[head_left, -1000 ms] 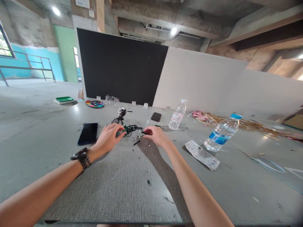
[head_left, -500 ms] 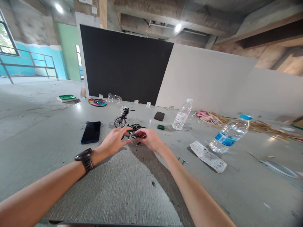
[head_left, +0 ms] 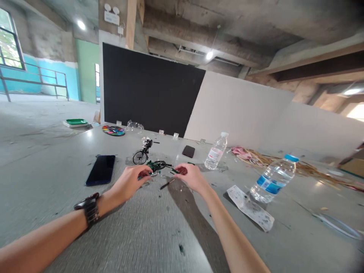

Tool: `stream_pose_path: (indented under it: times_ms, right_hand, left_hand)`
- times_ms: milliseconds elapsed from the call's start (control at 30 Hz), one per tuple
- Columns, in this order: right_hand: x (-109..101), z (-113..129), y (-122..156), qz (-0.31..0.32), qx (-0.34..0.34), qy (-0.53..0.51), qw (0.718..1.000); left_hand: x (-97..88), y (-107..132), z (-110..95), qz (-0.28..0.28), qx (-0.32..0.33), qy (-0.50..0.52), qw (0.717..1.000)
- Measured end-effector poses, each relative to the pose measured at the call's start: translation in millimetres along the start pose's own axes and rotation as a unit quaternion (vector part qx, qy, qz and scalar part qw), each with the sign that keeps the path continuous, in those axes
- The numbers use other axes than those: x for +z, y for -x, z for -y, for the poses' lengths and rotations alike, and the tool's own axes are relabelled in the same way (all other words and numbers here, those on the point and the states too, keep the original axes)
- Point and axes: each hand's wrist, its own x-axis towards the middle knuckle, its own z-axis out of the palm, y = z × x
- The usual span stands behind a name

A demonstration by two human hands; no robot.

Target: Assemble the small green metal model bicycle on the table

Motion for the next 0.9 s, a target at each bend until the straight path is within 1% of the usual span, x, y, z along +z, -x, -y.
stream_pose_path:
  times_ms: [67,167,233,300,367,433,500,567,633,700,800,900]
  right_hand:
    - [-5.9,-13.0,-0.2,-0.021,0.033,0.045,0.998]
    - [-9.7,-27.8,0.7,-0.034,0.072,0.109,0.991]
    - [-10.3,-31.3,1.8,-0.035,0.081,0.134,0.987]
    - [-10.4,-29.2,3.0,-0.04,0.079,0.154,0.984]
    - [-9.8,-22.1,4.0,-0.059,0.052,0.175,0.982]
    - [-7.5,-12.0,4.5,-0.088,0.001,0.178,0.98]
    - [-3.6,-1.8,4.5,-0.104,-0.051,0.149,0.982]
    - [0.7,5.5,4.0,-0.104,-0.081,0.124,0.983]
    - [2.6,8.8,3.6,-0.084,-0.079,0.123,0.986]
    - [0.1,8.5,4.1,-0.039,-0.049,0.133,0.989]
    - [-11.6,5.0,6.8,0.028,0.008,0.163,0.986]
    - [-24.0,0.1,10.7,0.082,0.062,0.206,0.973]
  left_hand:
    - [0.8,0.4,0.5,-0.006,0.001,0.002,1.0]
    - [2.0,1.2,-0.2,-0.011,-0.007,0.012,1.0]
    - [3.1,2.0,-0.5,-0.008,-0.007,0.022,1.0]
    - [4.6,2.9,0.4,-0.011,0.007,0.027,1.0]
    - [6.8,3.5,2.6,-0.014,0.023,0.027,0.999]
    - [9.6,3.8,5.6,-0.021,0.029,0.029,0.999]
    - [12.3,3.5,8.2,-0.02,0.024,0.043,0.999]
    - [14.4,2.8,9.5,-0.015,0.026,0.057,0.998]
    - [15.5,2.2,9.2,-0.009,0.027,0.065,0.997]
    - [15.7,1.9,7.8,-0.004,0.028,0.075,0.997]
    - [15.5,1.7,6.1,-0.005,0.025,0.094,0.995]
    - [16.3,1.3,6.0,-0.002,0.028,0.11,0.994]
